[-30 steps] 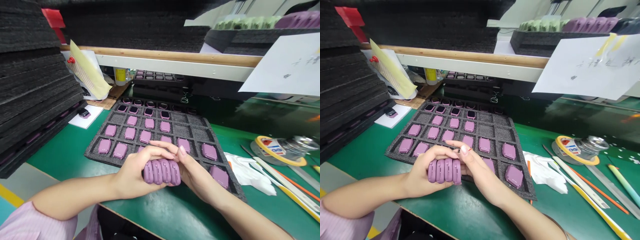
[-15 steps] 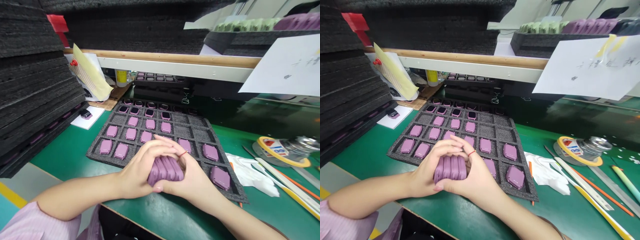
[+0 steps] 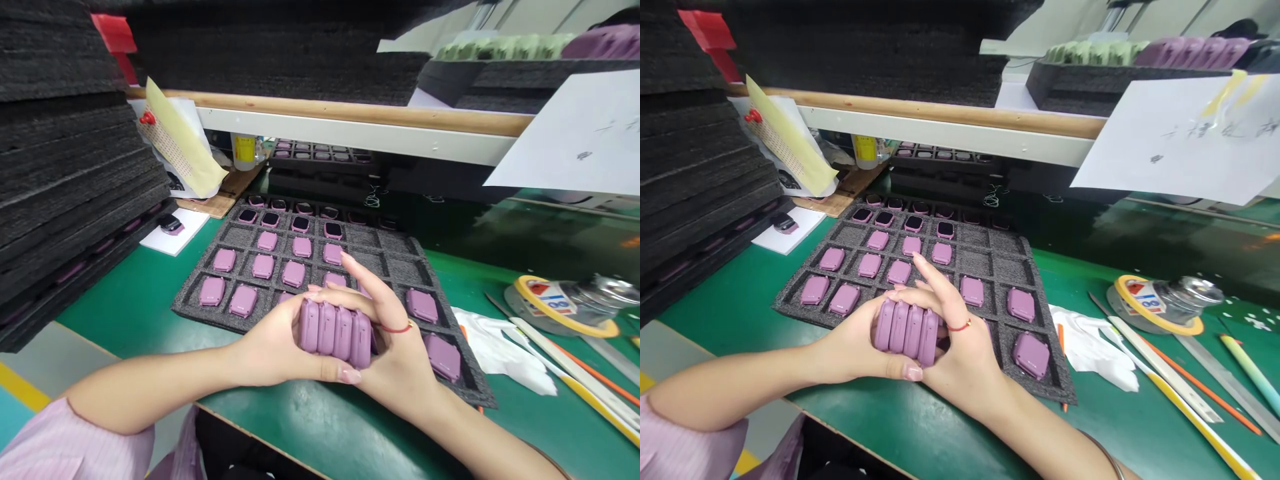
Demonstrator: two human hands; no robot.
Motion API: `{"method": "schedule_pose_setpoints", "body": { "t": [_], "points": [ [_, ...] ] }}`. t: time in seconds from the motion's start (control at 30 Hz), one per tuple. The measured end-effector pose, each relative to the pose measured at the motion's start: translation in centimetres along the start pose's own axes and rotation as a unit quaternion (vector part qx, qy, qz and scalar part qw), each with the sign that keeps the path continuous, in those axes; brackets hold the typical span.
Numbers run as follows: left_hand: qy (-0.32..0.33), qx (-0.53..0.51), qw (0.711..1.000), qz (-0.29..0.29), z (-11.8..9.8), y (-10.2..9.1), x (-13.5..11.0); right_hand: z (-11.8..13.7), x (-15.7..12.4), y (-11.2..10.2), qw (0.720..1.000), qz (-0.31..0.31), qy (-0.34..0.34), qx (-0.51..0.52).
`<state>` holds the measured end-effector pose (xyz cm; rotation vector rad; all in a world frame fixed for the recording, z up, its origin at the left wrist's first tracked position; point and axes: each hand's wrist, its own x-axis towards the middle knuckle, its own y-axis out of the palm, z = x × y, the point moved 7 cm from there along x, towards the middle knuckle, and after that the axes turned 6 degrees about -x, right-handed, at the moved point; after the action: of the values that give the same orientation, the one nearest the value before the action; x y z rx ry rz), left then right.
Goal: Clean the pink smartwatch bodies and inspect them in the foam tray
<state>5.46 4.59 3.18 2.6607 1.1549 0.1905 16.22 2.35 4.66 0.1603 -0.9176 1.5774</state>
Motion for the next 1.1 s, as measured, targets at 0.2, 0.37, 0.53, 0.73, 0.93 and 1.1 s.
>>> {"method": "schedule_pose_setpoints", "body": {
  "t": [0.2, 0.37, 0.53, 0.73, 0.93, 1.1],
  "points": [
    [-0.009, 0.007, 1.0, -0.014, 0.3, -0.2, -0.3, 0.0, 0.0, 0.1, 1.0, 0.0, -0.016, -0.018],
    [-0.01, 0.017, 1.0, -0.022, 0.3, -0.2, -0.2, 0.3, 0.2, 0.1, 0.999, 0.006, -0.022, -0.023],
    [-0.002, 0.025, 0.999, -0.03, 0.4, -0.4, -0.3, 0.2, 0.1, 0.0, 0.999, 0.001, -0.028, -0.024],
    [-0.008, 0.03, 0.999, -0.04, 0.7, -0.5, -0.4, 0.2, 0.0, 0.0, 0.999, 0.007, -0.038, -0.036],
    [-0.037, 0.019, 0.996, -0.076, 1.1, -0.8, -0.6, 0.3, 0.3, 0.3, 0.998, 0.025, -0.036, -0.048],
    [-0.044, 0.006, 0.996, -0.08, 1.3, -0.8, -0.4, 0.5, 0.5, 0.4, 0.998, 0.034, -0.027, -0.055]
  ]
}}
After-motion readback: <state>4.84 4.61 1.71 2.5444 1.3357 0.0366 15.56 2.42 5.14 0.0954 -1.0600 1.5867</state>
